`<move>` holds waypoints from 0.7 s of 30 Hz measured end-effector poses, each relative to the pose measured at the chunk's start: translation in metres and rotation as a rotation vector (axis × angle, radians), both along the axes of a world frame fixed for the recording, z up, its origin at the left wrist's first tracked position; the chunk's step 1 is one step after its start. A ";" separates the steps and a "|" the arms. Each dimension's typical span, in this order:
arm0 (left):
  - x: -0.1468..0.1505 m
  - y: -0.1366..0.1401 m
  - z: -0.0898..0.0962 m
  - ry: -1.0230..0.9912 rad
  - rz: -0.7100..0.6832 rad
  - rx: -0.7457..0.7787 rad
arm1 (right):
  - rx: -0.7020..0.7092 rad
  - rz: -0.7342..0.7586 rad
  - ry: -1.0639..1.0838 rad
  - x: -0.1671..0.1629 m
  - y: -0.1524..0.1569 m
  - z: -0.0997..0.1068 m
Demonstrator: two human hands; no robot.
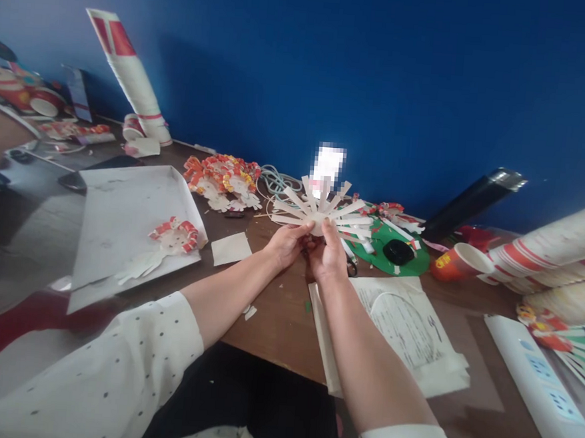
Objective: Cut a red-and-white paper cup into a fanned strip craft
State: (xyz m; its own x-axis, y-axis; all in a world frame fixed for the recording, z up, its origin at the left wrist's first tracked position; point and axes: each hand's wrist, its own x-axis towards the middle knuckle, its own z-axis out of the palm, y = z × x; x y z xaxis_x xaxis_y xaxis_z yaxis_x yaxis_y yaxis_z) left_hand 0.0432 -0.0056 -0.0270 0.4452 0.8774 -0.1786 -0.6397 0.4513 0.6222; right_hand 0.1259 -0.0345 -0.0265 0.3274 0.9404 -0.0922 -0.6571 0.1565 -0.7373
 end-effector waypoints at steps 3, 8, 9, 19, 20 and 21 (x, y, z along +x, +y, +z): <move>0.001 0.001 -0.002 -0.015 0.016 -0.006 | -0.014 -0.030 -0.050 -0.003 -0.001 0.003; 0.002 0.001 -0.005 -0.056 0.022 -0.007 | -0.049 -0.107 -0.080 -0.007 -0.001 0.007; 0.002 0.001 -0.004 -0.058 0.015 -0.005 | -0.042 -0.113 -0.093 -0.007 -0.001 0.008; -0.013 0.006 0.009 -0.066 0.194 -0.141 | 0.192 -0.463 -0.589 0.020 -0.007 0.013; -0.013 0.007 0.010 -0.072 0.200 -0.151 | 0.204 -0.612 -0.653 0.026 -0.008 0.014; -0.014 0.007 0.011 -0.076 0.206 -0.161 | 0.200 -0.741 -0.720 0.032 -0.009 0.016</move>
